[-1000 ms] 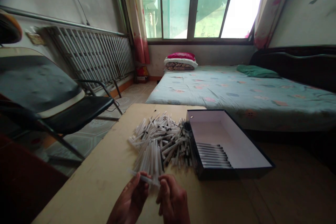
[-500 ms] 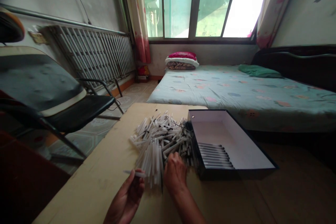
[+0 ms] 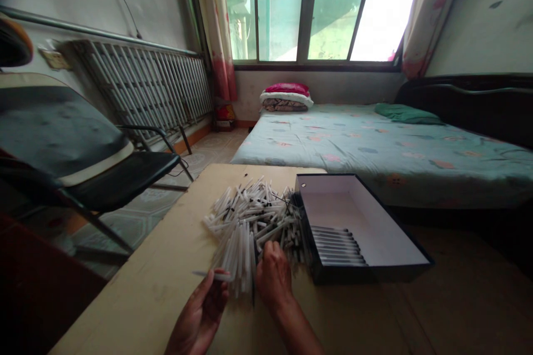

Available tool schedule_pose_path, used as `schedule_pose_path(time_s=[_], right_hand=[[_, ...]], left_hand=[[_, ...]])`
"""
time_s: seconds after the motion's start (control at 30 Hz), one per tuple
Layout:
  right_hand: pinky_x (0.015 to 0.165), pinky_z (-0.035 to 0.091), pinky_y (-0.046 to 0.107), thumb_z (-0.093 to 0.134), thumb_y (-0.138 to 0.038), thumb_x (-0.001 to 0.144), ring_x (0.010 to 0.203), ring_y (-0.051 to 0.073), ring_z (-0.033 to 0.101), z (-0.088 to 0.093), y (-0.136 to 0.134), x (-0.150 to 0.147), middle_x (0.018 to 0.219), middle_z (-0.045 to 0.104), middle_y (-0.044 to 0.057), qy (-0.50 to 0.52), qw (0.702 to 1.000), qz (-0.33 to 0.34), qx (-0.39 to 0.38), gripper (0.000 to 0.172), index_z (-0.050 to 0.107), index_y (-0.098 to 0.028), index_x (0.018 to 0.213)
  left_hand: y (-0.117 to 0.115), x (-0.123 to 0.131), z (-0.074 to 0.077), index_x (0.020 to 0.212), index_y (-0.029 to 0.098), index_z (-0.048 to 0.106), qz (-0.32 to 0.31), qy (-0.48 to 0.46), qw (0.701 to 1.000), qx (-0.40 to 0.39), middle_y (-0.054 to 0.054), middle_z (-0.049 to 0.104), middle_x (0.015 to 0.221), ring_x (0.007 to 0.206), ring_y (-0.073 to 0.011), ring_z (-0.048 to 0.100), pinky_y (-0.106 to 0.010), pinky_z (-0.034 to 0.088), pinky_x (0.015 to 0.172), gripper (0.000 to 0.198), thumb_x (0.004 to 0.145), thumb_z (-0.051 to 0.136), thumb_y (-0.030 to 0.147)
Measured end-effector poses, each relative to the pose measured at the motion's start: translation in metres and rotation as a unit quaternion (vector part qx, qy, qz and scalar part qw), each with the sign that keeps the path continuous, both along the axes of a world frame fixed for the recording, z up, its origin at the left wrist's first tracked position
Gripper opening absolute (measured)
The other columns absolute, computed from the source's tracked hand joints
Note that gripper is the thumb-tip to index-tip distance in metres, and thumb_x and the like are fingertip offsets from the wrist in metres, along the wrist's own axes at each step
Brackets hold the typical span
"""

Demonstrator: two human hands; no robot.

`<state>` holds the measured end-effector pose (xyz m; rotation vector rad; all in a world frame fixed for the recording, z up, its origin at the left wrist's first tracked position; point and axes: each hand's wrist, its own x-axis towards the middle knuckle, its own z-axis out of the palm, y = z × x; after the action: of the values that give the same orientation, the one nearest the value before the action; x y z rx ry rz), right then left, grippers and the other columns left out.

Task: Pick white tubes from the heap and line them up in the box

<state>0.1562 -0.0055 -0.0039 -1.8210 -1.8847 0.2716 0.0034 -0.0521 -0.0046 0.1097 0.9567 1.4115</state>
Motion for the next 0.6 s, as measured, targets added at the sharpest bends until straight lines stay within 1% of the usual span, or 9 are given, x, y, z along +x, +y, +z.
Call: schedule_pose_path(time_s=[0.07, 0.13, 0.17, 0.23, 0.27, 0.3, 0.37, 0.47, 0.6], right_hand=[[0.064, 0.039, 0.022, 0.05, -0.006, 0.074, 0.071, 0.015, 0.056, 0.004, -0.006, 0.001, 0.076, 0.056, 0.003, 0.041, 0.999, 0.01, 0.01, 0.012, 0.049, -0.017, 0.073], [0.06, 0.04, 0.021, 0.05, -0.01, 0.077, 0.065, 0.013, 0.054, 0.008, -0.016, 0.001, 0.071, 0.054, 0.0, 0.158, 0.987, 0.035, 0.009, 0.007, 0.05, -0.017, 0.077], [0.059, 0.041, 0.021, 0.05, -0.013, 0.079, 0.065, 0.013, 0.054, 0.009, -0.022, 0.0, 0.071, 0.055, 0.0, 0.239, 0.97, 0.051, 0.004, 0.005, 0.051, -0.017, 0.081], [0.06, 0.043, 0.021, 0.051, -0.019, 0.082, 0.067, 0.014, 0.056, 0.01, -0.034, -0.002, 0.074, 0.057, 0.001, 0.39, 0.917, 0.079, -0.014, 0.006, 0.053, -0.017, 0.087], [0.06, 0.044, 0.022, 0.052, -0.022, 0.082, 0.068, 0.015, 0.056, 0.009, -0.04, -0.004, 0.074, 0.058, 0.001, 0.437, 0.895, 0.087, -0.023, 0.008, 0.054, -0.017, 0.088], [0.06, 0.044, 0.022, 0.053, -0.024, 0.082, 0.067, 0.015, 0.056, 0.008, -0.046, -0.006, 0.074, 0.058, 0.002, 0.466, 0.88, 0.09, -0.03, 0.009, 0.055, -0.017, 0.086], [0.06, 0.044, 0.022, 0.057, -0.026, 0.082, 0.066, 0.014, 0.055, 0.007, -0.054, -0.008, 0.072, 0.058, 0.001, 0.487, 0.867, 0.095, -0.036, 0.01, 0.057, -0.016, 0.084], [0.062, 0.045, 0.022, 0.058, -0.023, 0.081, 0.068, 0.015, 0.057, 0.007, -0.059, -0.011, 0.073, 0.06, 0.002, 0.478, 0.872, 0.106, -0.025, 0.007, 0.057, -0.016, 0.084], [0.062, 0.045, 0.022, 0.057, -0.022, 0.082, 0.069, 0.015, 0.058, 0.012, -0.059, -0.013, 0.075, 0.062, 0.003, 0.462, 0.88, 0.109, -0.009, 0.005, 0.058, -0.017, 0.084]], left_hand=[[0.0, 0.0, 0.0, 0.084, 0.01, 0.065, 0.001, 0.005, 1.0, 0.0, -0.008, 0.072, 0.074, 0.06, -0.0124, 0.067, -0.021, 0.055, 0.055, 0.01, 0.082, 0.055, 0.008], [-0.001, 0.0, 0.0, 0.085, 0.01, 0.064, 0.001, 0.008, 1.0, -0.001, -0.008, 0.072, 0.074, 0.061, -0.0124, 0.067, -0.022, 0.055, 0.055, 0.01, 0.082, 0.055, 0.007], [-0.001, 0.0, 0.001, 0.085, 0.01, 0.064, 0.002, 0.01, 1.0, -0.002, -0.008, 0.072, 0.075, 0.061, -0.0125, 0.067, -0.021, 0.055, 0.055, 0.01, 0.082, 0.055, 0.007], [-0.002, 0.0, 0.002, 0.086, 0.01, 0.064, 0.002, 0.013, 1.0, -0.003, -0.008, 0.072, 0.077, 0.062, -0.013, 0.068, -0.022, 0.056, 0.056, 0.01, 0.082, 0.054, 0.007], [-0.002, 0.001, 0.004, 0.086, 0.01, 0.064, 0.002, 0.015, 1.0, -0.001, -0.008, 0.072, 0.077, 0.063, -0.0134, 0.068, -0.022, 0.056, 0.056, 0.01, 0.082, 0.055, 0.008], [-0.003, 0.002, 0.005, 0.086, 0.011, 0.064, -0.001, 0.017, 1.0, 0.001, -0.009, 0.072, 0.077, 0.064, -0.0138, 0.068, -0.022, 0.056, 0.057, 0.01, 0.082, 0.055, 0.008], [-0.004, 0.004, 0.006, 0.086, 0.011, 0.064, -0.007, 0.021, 1.0, 0.005, -0.009, 0.072, 0.077, 0.065, -0.0146, 0.068, -0.024, 0.056, 0.058, 0.009, 0.082, 0.056, 0.009], [-0.006, 0.008, 0.009, 0.086, 0.011, 0.064, -0.017, 0.03, 0.999, 0.009, -0.01, 0.073, 0.078, 0.067, -0.0156, 0.069, -0.025, 0.057, 0.062, 0.008, 0.081, 0.058, 0.01], [-0.009, 0.01, 0.011, 0.085, 0.01, 0.065, -0.024, 0.036, 0.999, 0.014, -0.01, 0.073, 0.077, 0.068, -0.0163, 0.069, -0.026, 0.057, 0.065, 0.007, 0.079, 0.06, 0.011]])
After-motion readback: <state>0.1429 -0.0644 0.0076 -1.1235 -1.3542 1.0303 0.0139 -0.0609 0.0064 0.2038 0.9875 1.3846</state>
